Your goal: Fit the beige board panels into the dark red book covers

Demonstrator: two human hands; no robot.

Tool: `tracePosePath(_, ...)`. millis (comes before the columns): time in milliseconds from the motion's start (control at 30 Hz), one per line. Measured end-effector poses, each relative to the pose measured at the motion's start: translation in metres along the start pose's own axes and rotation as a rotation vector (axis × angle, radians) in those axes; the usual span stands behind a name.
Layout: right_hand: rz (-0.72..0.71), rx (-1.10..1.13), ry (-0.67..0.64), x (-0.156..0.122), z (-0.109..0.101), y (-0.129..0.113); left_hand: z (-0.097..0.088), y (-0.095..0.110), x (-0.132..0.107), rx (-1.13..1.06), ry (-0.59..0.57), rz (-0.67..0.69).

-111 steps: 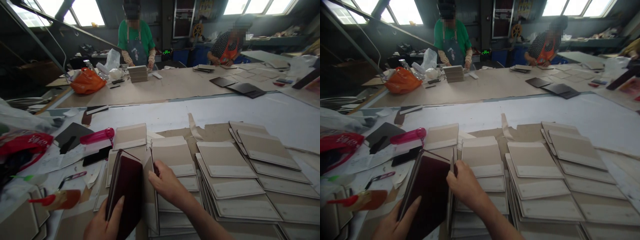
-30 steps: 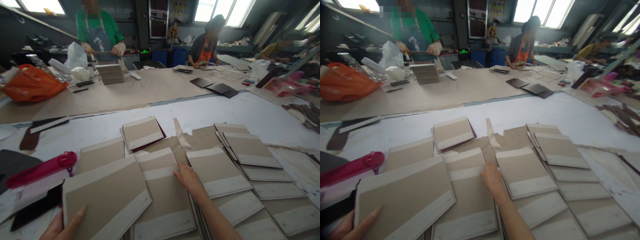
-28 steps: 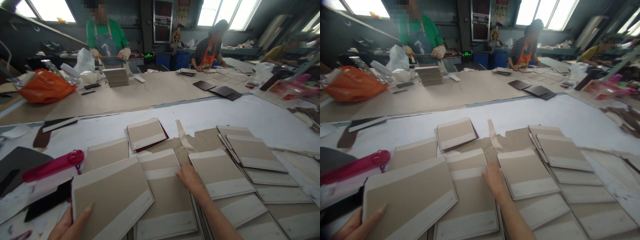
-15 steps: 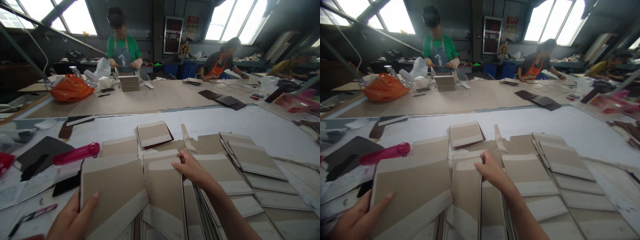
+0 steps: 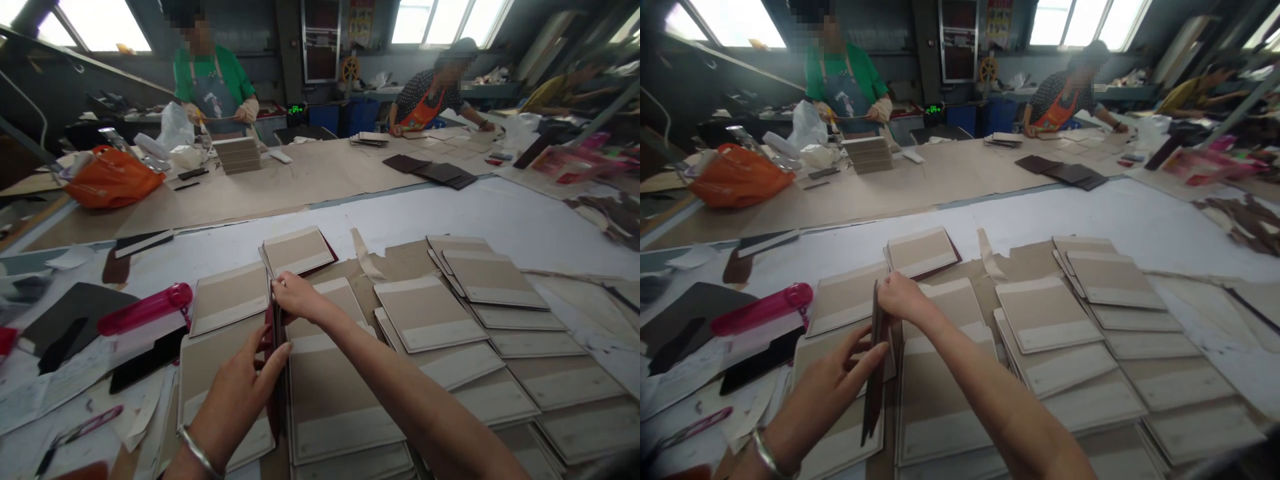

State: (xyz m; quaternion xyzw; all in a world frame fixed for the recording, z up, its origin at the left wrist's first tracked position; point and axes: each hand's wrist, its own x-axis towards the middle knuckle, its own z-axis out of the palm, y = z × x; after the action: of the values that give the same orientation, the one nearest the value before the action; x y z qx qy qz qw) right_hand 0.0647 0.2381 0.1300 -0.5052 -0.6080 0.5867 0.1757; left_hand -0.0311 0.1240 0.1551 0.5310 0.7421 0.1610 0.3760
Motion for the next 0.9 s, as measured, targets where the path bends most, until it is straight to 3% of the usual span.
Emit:
tracePosePath(100, -0.071, 0.029, -0.020, -0.013, -0.017, 0.013, 0.002, 0.000, 0.001, 0.032, 0.005, -0.064)
tracePosePath(200, -0.046, -0.350, 0.174, -0.049, -0.039, 0.057, -0.002, -0.003, 0.003, 0.170, 0.071, -0.093)
tracePosePath(233, 0.078, -0.566, 0.262, -0.065, -0.044, 0.078, -0.004, -0.005, 0.004, 0.223, 0.099, -0.112)
tracePosePath(267, 0.188, -0.645, 0.307, -0.080, -0.047, 0.100, -0.005, -0.008, 0.004, 0.269, 0.127, -0.134)
tracePosePath(367, 0.409, -0.740, 0.297, -0.121, -0.042, 0.159, -0.008, -0.020, 0.003, 0.312, 0.168, -0.195)
tracePosePath(433, 0.486, -0.756, 0.292, -0.136, -0.033, 0.183, -0.011, -0.030, -0.001, 0.255, 0.141, -0.199)
tracePosePath(533, 0.527, -0.742, 0.336, -0.142, -0.023, 0.195, -0.015, -0.049, -0.009, 0.168, 0.111, -0.153)
tracePosePath(667, 0.501, -0.670, 0.385, -0.138, -0.018, 0.192, -0.016, -0.067, -0.025, 0.124, 0.116, -0.060)
tracePosePath(900, 0.425, -0.548, 0.466, -0.137, -0.002, 0.197, -0.007, -0.047, -0.047, 0.039, 0.063, -0.132)
